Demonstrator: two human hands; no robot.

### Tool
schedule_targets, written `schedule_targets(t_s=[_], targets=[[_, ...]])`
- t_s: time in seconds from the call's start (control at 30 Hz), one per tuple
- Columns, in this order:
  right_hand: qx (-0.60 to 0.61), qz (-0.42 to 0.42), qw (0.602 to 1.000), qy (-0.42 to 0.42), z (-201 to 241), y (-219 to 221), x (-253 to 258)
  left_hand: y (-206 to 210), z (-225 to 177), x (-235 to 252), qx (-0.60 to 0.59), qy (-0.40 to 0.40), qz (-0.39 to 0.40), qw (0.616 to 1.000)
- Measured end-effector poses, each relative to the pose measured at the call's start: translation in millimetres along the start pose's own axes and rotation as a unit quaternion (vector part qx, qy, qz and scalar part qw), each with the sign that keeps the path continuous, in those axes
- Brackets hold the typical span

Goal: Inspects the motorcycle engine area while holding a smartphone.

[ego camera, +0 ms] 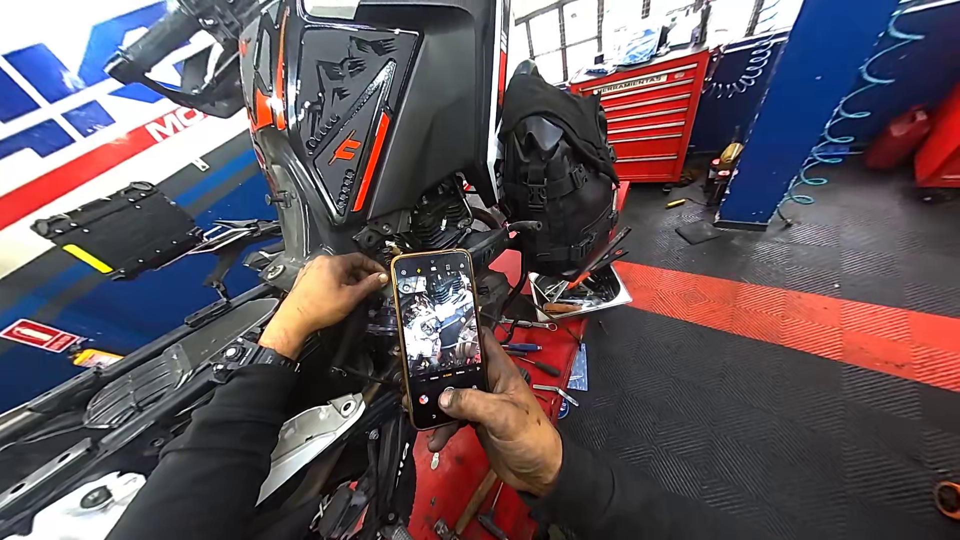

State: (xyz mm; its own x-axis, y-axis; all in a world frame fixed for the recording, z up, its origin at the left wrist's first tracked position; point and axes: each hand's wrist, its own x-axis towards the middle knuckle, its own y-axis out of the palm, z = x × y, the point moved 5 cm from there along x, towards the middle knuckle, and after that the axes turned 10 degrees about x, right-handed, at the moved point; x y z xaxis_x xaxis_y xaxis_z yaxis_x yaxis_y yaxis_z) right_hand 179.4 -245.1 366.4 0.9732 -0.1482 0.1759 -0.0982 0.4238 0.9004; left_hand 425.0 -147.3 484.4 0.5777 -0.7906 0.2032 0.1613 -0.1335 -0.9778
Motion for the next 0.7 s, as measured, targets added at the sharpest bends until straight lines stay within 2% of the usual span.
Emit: schedule_targets(t_s=[0.7], targets=[[0.004,0.004,1.000,-0.005,1.2,-1.5,-1.6,0.9,2.1,0.4,-0.003,0.002,0.004,1.000]])
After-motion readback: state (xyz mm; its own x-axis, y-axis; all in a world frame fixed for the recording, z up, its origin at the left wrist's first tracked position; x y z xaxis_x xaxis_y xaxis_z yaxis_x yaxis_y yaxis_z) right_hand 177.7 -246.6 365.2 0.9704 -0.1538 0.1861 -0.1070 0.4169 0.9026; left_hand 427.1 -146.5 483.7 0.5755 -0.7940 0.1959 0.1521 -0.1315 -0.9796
